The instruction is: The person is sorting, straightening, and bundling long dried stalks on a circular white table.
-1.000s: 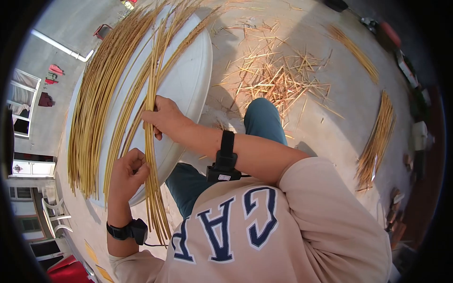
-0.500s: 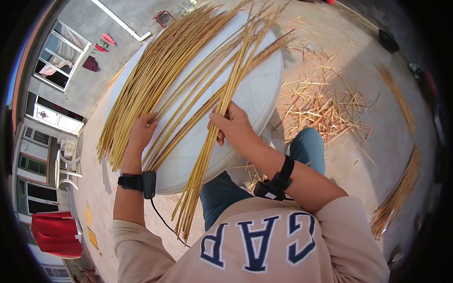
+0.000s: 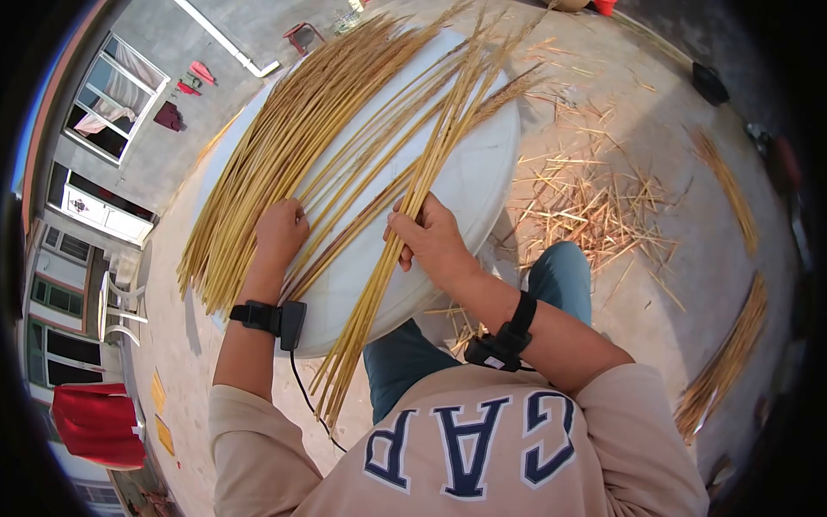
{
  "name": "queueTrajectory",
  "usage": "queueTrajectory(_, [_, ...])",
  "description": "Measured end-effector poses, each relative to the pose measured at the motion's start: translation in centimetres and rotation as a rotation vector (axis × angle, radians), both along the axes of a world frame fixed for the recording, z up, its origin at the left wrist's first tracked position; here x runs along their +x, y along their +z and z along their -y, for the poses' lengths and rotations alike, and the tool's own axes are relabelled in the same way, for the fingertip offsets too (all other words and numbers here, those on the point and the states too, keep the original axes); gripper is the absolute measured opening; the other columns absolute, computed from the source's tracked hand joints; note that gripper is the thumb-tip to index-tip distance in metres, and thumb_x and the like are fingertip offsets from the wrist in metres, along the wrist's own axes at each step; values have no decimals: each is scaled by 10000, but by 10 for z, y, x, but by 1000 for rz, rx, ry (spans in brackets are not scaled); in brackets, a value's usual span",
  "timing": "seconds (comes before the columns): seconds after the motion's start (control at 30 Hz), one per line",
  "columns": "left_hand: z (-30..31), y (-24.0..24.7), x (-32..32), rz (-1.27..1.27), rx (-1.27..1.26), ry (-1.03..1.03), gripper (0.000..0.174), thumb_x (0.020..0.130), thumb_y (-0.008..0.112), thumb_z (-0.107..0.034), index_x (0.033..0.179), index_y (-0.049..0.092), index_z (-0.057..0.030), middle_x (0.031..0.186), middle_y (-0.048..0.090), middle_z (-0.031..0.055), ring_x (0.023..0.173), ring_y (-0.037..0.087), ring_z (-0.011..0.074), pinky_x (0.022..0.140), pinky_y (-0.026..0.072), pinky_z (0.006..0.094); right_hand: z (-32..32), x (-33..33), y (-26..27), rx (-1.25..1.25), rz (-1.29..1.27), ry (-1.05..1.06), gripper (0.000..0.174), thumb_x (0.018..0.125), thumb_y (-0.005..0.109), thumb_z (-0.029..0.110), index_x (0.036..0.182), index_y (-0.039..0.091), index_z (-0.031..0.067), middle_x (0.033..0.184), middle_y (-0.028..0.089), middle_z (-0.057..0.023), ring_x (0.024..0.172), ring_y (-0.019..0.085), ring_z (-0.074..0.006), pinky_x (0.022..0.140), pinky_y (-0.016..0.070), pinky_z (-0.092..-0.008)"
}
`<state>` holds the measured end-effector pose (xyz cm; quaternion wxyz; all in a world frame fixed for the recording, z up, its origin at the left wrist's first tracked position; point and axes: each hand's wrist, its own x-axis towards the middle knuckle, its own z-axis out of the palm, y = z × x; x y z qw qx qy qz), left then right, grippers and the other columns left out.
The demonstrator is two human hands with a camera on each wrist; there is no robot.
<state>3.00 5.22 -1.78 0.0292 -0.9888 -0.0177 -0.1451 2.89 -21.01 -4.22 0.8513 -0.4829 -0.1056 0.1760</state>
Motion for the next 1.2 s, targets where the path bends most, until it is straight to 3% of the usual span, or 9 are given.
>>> queueTrajectory(0.23, [-11, 12, -3, 36, -181, -43, 117, 810, 515, -112, 860, 510, -5, 752, 584, 200, 695, 571, 349, 618, 446, 423, 1, 2, -2, -52, -28, -18, 151, 846, 527, 129, 926, 454, 24, 703, 570, -85, 427, 481, -93, 353, 405, -214])
queueTrajectory(0.3, [-10, 28, -8, -37, -414, 0, 130, 823, 508, -104, 882, 513, 12, 699, 573, 167, 640, 571, 287, 588, 442, 373, 0, 4, 0, -20, 5, 10, 157, 841, 533, 125, 921, 451, 17, 699, 571, -90, 415, 482, -100, 352, 408, -221])
queueTrajectory(0.37, [-2, 39, -19, -50, -760, 37, 128, 837, 500, -96, 910, 530, 6, 638, 530, 31, 550, 466, 81, 485, 364, 225, 1, 5, -1, -9, -10, 10, 159, 838, 536, 121, 919, 450, 15, 698, 572, -93, 411, 481, -103, 351, 409, -222])
queueTrajectory(0.4, [5, 47, -25, -111, -955, 59, 139, 847, 494, -102, 938, 530, -4, 637, 520, 13, 520, 423, 44, 440, 316, 182, 1, 5, -1, 26, -3, 31, 161, 836, 539, 117, 918, 449, 13, 696, 572, -95, 408, 480, -106, 350, 409, -224])
queueTrajectory(0.57, [71, 56, -58, -230, -1266, -42, 196, 870, 452, -59, 1048, 504, 4, 706, 545, 20, 493, 411, 37, 424, 351, 164, 1, 5, -1, 40, -2, 24, 158, 834, 538, 113, 922, 451, 15, 697, 574, -100, 417, 488, -110, 355, 412, -226])
queueTrajectory(0.73, [119, 41, -77, -385, -1252, -82, 268, 866, 435, -8, 1131, 469, 3, 843, 595, 46, 527, 455, 37, 449, 393, 167, 1, 5, -2, 36, -25, 22, 160, 836, 521, 113, 940, 456, 10, 696, 577, -98, 423, 490, -116, 361, 414, -228])
queueTrajectory(0.93, [136, 37, -82, -328, -1110, -130, 285, 875, 415, -18, 1157, 452, -12, 873, 598, 56, 511, 445, 24, 429, 385, 161, 6, 2, 0, 31, -41, 36, 172, 848, 490, 147, 943, 476, 4, 702, 586, -107, 436, 493, -125, 369, 400, -231])
queueTrajectory(1.1, [140, 41, -80, -349, -1133, -118, 249, 884, 405, -35, 1123, 475, -22, 733, 576, 20, 524, 471, 16, 418, 381, 162, 3, 4, -4, 59, -34, 1, 215, 886, 443, 211, 943, 489, 9, 701, 586, -98, 463, 489, -113, 387, 403, -228])
queueTrajectory(1.2, [138, 36, -80, -341, -1067, -160, 221, 889, 405, -47, 1093, 488, -27, 670, 555, 31, 533, 506, 46, 438, 390, 200, 3, 0, 2, 53, -80, -10, 217, 889, 474, 224, 954, 495, 18, 695, 583, -85, 452, 477, -92, 378, 394, -217])
